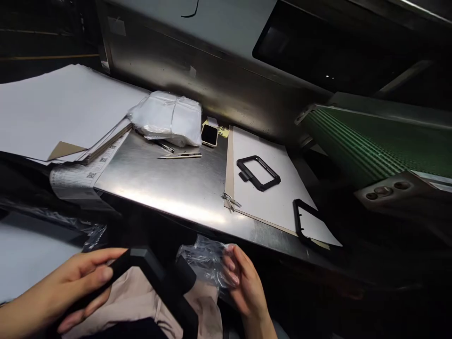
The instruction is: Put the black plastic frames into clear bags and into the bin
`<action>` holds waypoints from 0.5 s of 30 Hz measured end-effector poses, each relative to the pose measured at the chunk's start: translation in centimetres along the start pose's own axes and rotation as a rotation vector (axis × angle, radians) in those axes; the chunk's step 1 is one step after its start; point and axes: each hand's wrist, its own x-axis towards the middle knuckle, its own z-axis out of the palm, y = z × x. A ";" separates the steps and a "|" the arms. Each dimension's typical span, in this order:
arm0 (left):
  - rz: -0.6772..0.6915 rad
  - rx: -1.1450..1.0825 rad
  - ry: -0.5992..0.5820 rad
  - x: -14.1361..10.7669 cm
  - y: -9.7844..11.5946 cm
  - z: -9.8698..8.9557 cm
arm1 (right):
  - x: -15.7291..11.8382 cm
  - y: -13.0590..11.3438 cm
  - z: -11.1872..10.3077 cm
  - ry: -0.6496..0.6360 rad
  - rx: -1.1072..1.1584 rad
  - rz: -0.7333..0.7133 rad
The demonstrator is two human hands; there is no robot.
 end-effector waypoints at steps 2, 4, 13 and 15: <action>-0.067 -0.104 -0.188 2.2 0.0 1.6 | 0.4 -0.1 0.8 -0.044 -0.075 0.016; -0.061 -0.106 -0.324 4.5 -0.8 3.5 | 0.6 -0.1 1.8 -0.109 -0.173 0.032; -0.128 -0.090 -0.365 8.5 -4.3 5.9 | -1.9 0.4 0.7 -0.196 -1.038 -0.304; -0.139 -0.067 -0.308 8.1 -4.5 5.6 | -3.1 1.7 -1.2 -0.159 -1.270 -0.480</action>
